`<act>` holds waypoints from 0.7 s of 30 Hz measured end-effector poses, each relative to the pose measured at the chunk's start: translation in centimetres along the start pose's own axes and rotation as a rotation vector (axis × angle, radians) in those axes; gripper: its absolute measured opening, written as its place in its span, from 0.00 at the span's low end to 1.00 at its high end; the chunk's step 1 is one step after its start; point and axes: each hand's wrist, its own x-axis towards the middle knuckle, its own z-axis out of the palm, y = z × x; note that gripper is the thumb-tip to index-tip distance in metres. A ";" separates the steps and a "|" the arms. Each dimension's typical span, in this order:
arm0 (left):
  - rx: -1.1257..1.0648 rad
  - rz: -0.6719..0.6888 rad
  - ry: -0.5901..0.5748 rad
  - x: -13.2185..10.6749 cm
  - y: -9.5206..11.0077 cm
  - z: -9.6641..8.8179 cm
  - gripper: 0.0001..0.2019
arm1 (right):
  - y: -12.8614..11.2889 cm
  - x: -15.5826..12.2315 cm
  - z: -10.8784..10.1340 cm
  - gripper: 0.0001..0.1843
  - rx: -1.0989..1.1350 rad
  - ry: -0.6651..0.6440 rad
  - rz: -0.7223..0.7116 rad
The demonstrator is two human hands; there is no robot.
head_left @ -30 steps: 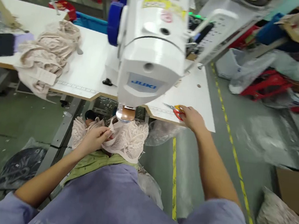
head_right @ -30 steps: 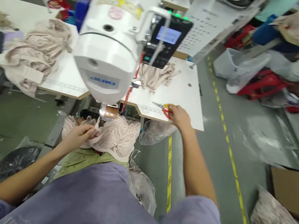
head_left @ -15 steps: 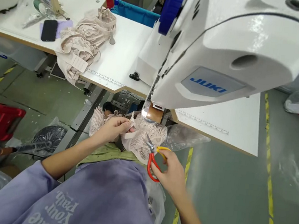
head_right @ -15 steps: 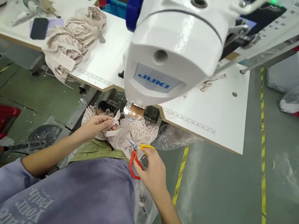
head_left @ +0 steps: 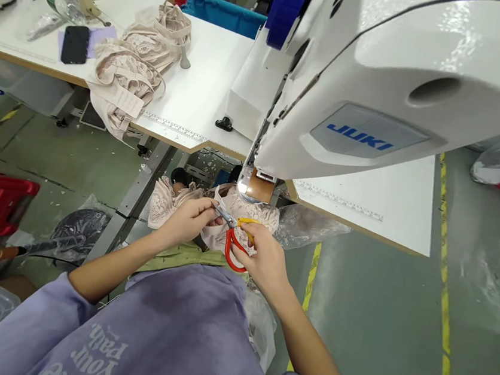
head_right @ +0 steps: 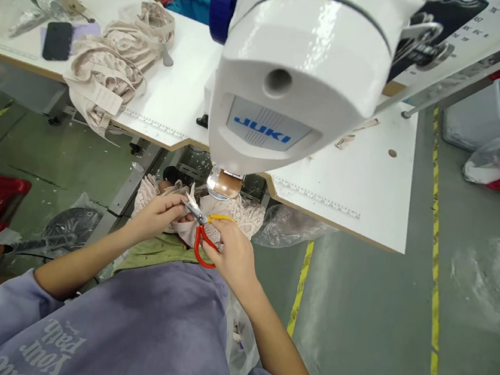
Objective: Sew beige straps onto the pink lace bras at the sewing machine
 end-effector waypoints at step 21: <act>0.030 0.034 -0.056 0.3 0.8 -0.7 0.18 | 0.2 -0.7 0.7 0.22 0.189 0.050 0.059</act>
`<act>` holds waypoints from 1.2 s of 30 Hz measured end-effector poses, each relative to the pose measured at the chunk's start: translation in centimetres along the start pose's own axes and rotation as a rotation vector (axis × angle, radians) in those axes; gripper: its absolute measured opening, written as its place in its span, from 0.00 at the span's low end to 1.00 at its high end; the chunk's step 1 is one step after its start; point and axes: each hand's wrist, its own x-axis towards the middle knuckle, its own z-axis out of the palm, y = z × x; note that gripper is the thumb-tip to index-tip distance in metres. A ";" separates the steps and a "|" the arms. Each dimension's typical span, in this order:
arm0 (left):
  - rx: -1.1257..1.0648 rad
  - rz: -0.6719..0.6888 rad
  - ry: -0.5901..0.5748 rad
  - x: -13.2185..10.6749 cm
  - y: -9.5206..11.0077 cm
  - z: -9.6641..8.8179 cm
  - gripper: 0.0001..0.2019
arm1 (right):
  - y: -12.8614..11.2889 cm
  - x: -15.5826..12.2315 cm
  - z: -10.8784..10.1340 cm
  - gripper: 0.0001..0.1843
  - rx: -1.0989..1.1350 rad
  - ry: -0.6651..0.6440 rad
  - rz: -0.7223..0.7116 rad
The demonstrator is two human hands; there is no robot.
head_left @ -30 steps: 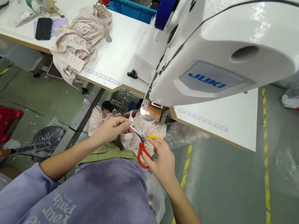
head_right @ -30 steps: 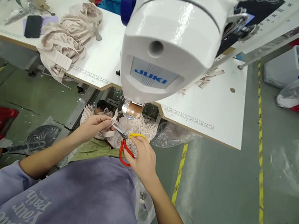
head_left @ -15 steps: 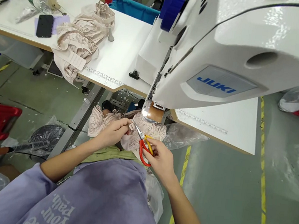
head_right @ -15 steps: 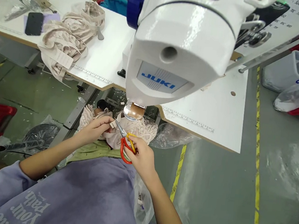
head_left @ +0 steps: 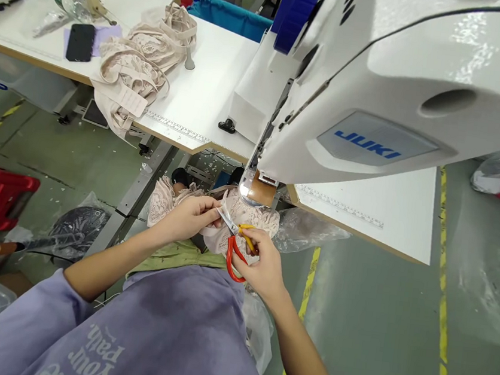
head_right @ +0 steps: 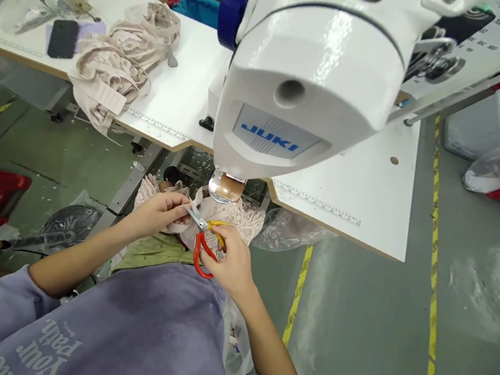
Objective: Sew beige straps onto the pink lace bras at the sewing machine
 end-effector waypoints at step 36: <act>0.937 0.352 0.050 2.4 0.4 -1.3 0.12 | 8.9 6.0 -12.0 0.20 -0.343 0.357 0.245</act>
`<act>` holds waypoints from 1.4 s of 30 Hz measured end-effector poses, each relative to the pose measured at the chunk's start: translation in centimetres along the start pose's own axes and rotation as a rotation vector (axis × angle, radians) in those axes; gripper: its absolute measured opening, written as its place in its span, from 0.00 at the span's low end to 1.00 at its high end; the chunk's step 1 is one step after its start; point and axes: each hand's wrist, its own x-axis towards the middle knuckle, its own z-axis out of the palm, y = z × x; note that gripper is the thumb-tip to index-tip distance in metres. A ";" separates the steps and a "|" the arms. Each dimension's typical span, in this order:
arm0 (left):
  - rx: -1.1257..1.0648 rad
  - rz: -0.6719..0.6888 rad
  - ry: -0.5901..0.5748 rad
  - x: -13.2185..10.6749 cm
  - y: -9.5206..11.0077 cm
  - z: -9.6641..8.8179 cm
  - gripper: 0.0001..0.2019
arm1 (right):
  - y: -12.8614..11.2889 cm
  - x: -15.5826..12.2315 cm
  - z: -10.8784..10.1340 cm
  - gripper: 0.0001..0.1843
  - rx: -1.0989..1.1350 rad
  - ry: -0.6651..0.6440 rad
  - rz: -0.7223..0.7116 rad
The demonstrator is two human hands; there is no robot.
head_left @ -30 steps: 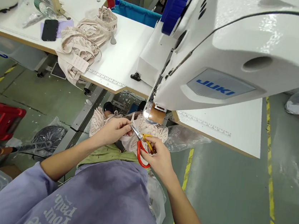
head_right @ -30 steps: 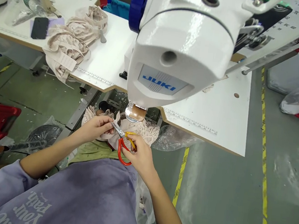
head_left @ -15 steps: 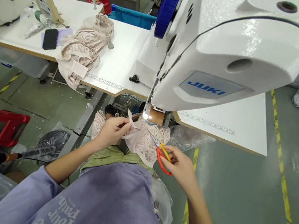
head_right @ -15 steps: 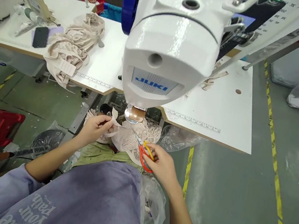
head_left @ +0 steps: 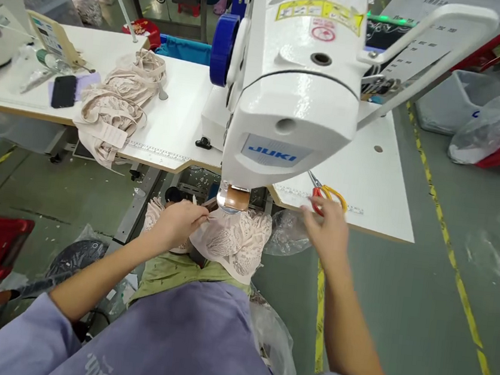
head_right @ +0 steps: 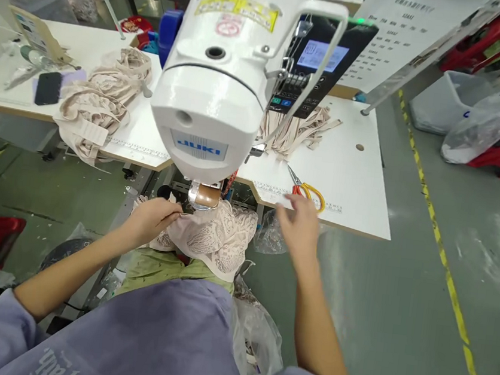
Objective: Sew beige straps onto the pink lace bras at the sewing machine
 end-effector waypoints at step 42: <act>0.242 0.017 0.285 3.3 4.4 1.0 0.21 | -10.6 5.1 5.5 0.11 0.340 -0.257 -0.156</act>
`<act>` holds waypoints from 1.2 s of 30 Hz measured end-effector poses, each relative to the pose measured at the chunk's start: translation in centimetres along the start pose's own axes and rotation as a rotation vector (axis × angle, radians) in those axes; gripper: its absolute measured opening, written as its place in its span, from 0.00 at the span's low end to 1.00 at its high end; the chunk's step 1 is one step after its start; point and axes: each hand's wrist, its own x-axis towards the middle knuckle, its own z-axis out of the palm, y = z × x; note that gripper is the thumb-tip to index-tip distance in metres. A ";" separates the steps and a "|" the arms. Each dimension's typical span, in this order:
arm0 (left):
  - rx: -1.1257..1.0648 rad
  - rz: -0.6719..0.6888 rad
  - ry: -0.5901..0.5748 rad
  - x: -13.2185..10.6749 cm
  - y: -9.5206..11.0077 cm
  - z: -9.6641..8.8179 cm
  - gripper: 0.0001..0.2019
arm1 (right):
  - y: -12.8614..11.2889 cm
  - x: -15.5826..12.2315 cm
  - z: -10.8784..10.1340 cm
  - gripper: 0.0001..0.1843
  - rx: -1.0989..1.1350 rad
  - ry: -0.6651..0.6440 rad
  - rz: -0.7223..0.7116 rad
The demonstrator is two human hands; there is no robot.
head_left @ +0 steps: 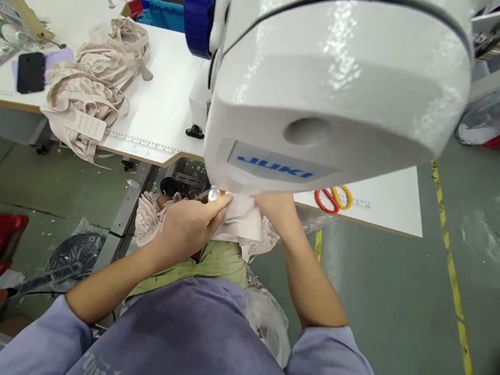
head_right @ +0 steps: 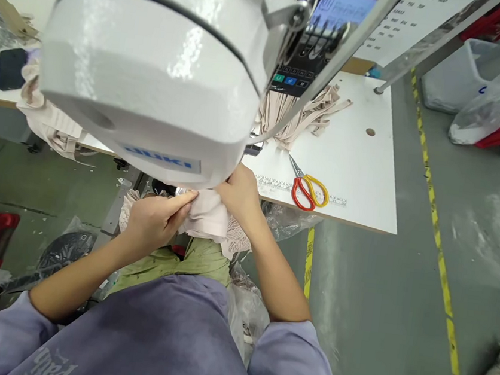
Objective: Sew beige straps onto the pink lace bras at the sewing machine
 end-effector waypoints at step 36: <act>0.002 0.008 0.126 -1.0 -1.4 0.7 0.19 | 0.0 -0.8 1.3 0.18 0.061 0.025 0.089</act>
